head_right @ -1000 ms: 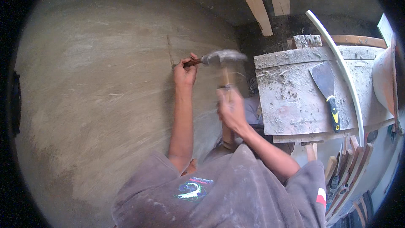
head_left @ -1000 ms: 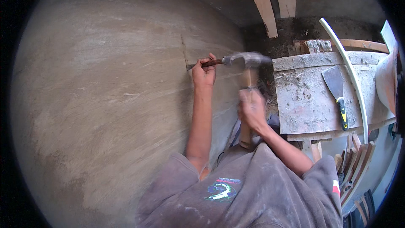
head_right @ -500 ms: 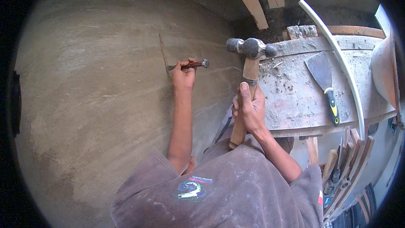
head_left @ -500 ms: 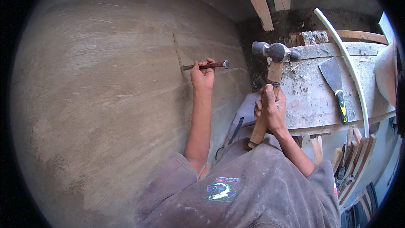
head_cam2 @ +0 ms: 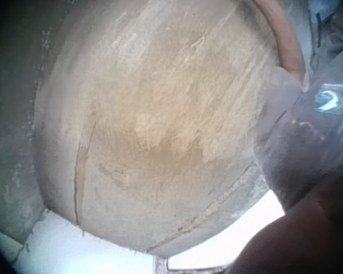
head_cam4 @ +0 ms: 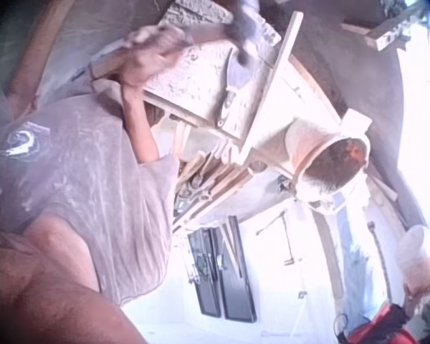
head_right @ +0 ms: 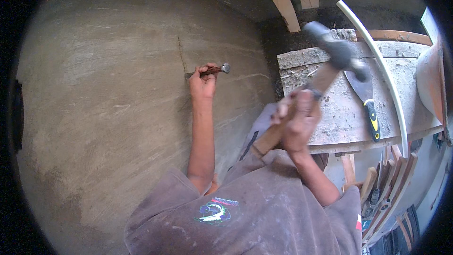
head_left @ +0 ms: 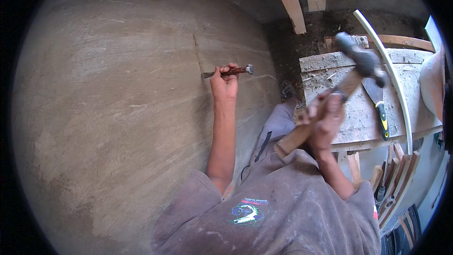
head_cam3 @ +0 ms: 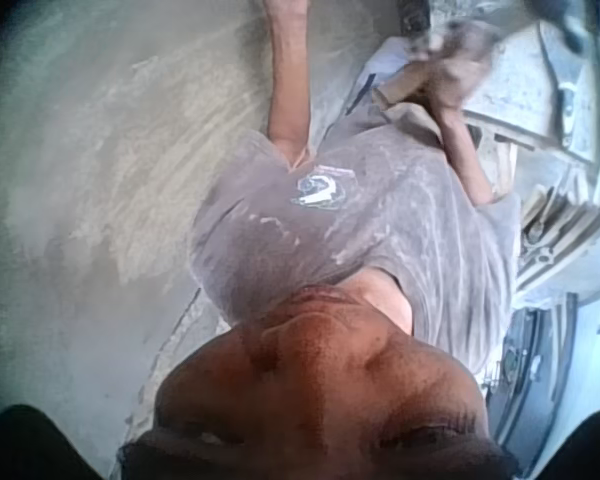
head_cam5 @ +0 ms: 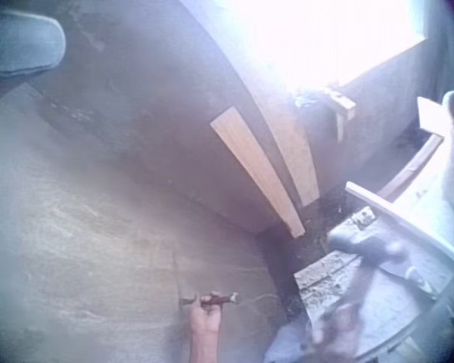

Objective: The person measures a section of a concrete floor with a tape measure, then uses a hammer and chisel to chip away at the concrete surface. The person repeatedly strikes the chisel to remove material from the floor.

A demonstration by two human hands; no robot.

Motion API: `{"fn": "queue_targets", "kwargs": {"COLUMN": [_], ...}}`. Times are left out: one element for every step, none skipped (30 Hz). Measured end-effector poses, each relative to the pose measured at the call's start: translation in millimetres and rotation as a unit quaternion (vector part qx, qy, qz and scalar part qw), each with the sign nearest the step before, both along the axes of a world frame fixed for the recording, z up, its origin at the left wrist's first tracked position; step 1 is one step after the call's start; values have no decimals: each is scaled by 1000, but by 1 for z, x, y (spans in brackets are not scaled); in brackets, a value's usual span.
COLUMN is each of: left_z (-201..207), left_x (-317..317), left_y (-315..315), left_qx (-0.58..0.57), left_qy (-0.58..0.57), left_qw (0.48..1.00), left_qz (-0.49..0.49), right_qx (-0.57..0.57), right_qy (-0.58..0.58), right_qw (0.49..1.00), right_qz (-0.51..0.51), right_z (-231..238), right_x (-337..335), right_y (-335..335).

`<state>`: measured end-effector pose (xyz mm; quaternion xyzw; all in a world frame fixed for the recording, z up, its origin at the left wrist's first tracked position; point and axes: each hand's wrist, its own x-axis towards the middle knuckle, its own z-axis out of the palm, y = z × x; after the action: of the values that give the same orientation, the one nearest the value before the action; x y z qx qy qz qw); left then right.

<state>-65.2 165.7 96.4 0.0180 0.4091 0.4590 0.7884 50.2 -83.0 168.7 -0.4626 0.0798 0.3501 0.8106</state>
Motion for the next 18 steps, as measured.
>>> {"fn": "queue_targets", "kwargs": {"left_z": [1,1,2,2,3,4,4,4,4,4,3,2,0,-2,-4,-7,-11,-15], "left_x": [-1,-2,-3,-3,-4,-4,-4,-4,-4,-4,-5,-5,-6,-7,-8,-9,-10,-11], "left_y": [1,1,1,1,0,0,0,0,1,3,4,6,7,9,10,11,12,10], "left_qx": [2,2,2,6,5,11,-2,1,-7,0,-16,-19,-14,-23,-24,-6,29,82], "left_qy": [2,6,10,13,17,17,24,24,20,-3,18,18,2,17,18,5,61,102], "left_qw": [1000,1000,1000,1000,1000,1000,1000,1000,1000,1000,1000,1000,1000,1000,1000,1000,997,988], "left_qz": [-2,-6,-10,-9,-14,-14,-6,-9,-8,-14,-2,1,-5,4,1,-10,-41,-79], "right_qx": [-7,-48,-79,-56,-24,-31,6,0,6,12,38,91,158,226,195,171,56,-66], "right_qy": [0,-24,-37,-6,37,82,55,40,16,15,16,36,70,54,-7,-72,-12,34], "right_qw": [1000,991,967,966,959,952,960,969,974,986,991,995,982,965,978,981,989,935], "right_qz": [24,123,240,254,281,292,274,245,228,165,125,30,-74,-124,-81,-65,135,346], "right_z": [-9,-18,-24,-29,-30,-29,-26,-19,-12,-5,0,0,1,-5,-8,-14,-20,-25], "right_x": [-15,-30,-43,-48,-52,-50,-43,-35,-25,-13,-4,0,-1,-1,-15,-31,-42,-52], "right_y": [8,18,24,27,28,26,22,15,9,2,-3,-1,-1,7,16,27,34,37]}}
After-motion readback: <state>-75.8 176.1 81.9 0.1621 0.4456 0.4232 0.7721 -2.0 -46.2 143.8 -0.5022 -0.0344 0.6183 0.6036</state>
